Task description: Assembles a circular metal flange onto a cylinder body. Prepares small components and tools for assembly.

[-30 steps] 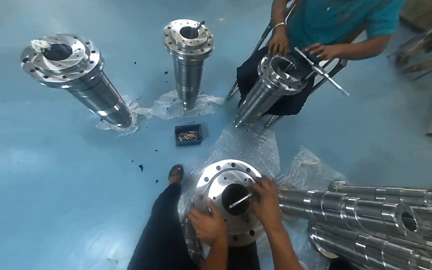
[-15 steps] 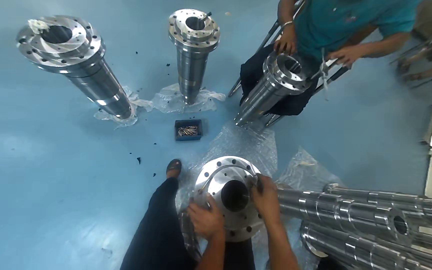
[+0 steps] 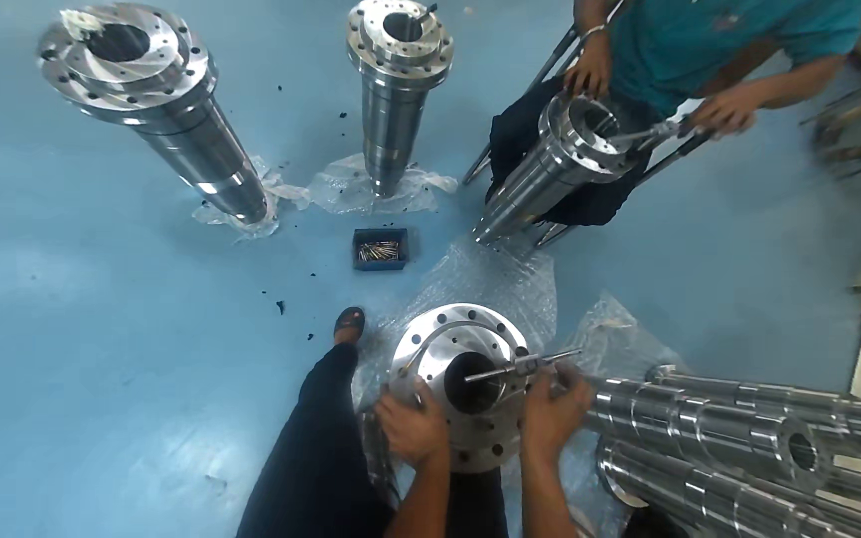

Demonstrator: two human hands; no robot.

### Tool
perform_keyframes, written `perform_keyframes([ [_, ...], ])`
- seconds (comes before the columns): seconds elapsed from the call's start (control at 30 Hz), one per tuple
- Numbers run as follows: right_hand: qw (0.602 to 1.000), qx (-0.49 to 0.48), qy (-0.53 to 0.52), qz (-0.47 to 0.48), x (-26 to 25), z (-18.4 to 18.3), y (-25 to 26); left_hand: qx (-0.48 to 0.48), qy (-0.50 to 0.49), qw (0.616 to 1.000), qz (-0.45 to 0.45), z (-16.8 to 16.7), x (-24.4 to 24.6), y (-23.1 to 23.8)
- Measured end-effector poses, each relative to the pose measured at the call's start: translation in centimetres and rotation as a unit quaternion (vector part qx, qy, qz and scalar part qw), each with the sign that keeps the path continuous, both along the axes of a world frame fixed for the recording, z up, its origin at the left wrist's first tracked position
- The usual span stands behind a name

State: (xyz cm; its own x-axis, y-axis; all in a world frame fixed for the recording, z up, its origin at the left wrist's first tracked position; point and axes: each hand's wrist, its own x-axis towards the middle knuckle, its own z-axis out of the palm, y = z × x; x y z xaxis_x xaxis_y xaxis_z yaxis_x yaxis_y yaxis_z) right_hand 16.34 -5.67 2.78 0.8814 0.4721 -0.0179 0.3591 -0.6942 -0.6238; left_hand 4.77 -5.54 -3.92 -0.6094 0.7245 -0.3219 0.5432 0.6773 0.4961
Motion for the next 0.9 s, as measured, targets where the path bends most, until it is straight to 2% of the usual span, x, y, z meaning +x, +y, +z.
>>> perform_keyframes([
  [0.03,0.997,-0.028,0.056,-0.037,-0.2,0.3,0.6,0.000,-0.001,1.000,0.000,0.0,0.0,0.0],
  [0.1,0.988,-0.082,0.122,-0.039,-0.5,0.3,1.9,0.002,-0.008,1.000,-0.003,0.0,0.1,-0.1],
  [0.17,0.983,-0.145,0.113,0.026,-0.3,0.3,2.7,0.006,-0.010,1.000,-0.001,-0.2,0.1,0.0],
  [0.27,0.963,-0.192,0.050,0.181,1.1,0.2,2.7,0.007,-0.008,1.000,-0.001,-0.2,0.0,0.0],
  [0.4,0.929,-0.146,-0.051,0.335,3.0,-1.0,1.6,0.000,-0.011,1.000,-0.003,-0.2,0.1,0.1],
  [0.5,0.918,-0.070,-0.101,0.376,3.3,-2.0,0.9,-0.002,-0.007,1.000,-0.004,-0.1,0.0,0.0],
  [0.57,0.938,-0.004,-0.113,0.329,2.7,-2.1,0.1,0.001,-0.002,1.000,-0.003,-0.2,0.1,0.0],
  [0.63,0.977,0.032,-0.112,0.178,1.4,-1.1,-0.5,0.007,-0.001,1.000,0.000,-0.2,0.2,0.0],
  [0.7,0.999,0.015,-0.039,0.014,0.3,0.2,0.0,0.012,-0.002,1.000,0.002,-0.3,0.2,0.0],
  [0.73,0.999,-0.009,0.018,-0.036,-0.1,0.6,0.7,0.013,-0.003,1.000,0.002,-0.3,0.2,0.0],
  [0.8,0.990,-0.075,0.107,-0.056,-0.6,0.9,2.2,0.006,-0.009,1.000,0.001,-0.1,0.1,0.1],
  [0.9,0.980,-0.158,0.108,0.051,0.1,0.8,3.4,-0.004,-0.013,1.000,-0.003,0.1,0.1,0.1],
])
